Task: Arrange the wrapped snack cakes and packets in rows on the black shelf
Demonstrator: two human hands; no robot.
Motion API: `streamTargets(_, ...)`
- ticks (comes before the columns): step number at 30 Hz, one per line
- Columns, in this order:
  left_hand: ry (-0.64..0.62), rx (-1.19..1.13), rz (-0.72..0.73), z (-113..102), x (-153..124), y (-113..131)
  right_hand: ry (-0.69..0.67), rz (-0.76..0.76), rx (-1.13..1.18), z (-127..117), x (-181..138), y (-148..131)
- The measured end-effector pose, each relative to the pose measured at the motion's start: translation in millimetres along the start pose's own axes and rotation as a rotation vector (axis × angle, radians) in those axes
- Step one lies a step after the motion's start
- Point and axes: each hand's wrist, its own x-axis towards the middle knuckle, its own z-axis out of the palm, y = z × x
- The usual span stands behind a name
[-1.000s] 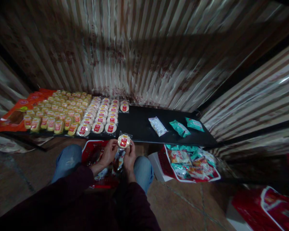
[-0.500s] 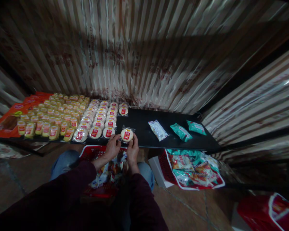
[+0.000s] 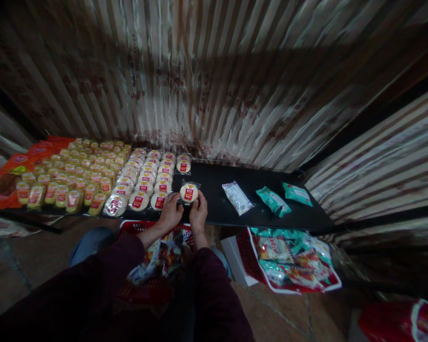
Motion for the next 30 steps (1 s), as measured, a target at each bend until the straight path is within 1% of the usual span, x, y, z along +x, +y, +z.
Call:
streamTargets(8, -0.009, 0.008, -0.031, 6, 24, 3, -0.016, -0.016, -0.045, 17, 24, 11)
streamTargets(18, -0.040, 0.028, -0.117, 10, 61, 7, -0.027, -0.015, -0.069, 40, 55, 7)
streamTargets(23, -0.013, 0.031, -0.104, 14, 76, 3, -0.037, -0.015, -0.090, 47, 69, 10)
streamTargets(27, -0.015, 0.091, -0.108, 14, 88, 3, -0.044, 0.000, -0.099, 55, 80, 15)
streamTargets(30, -0.015, 0.083, -0.118, 14, 95, 5, -0.049, -0.009, -0.100, 60, 87, 17)
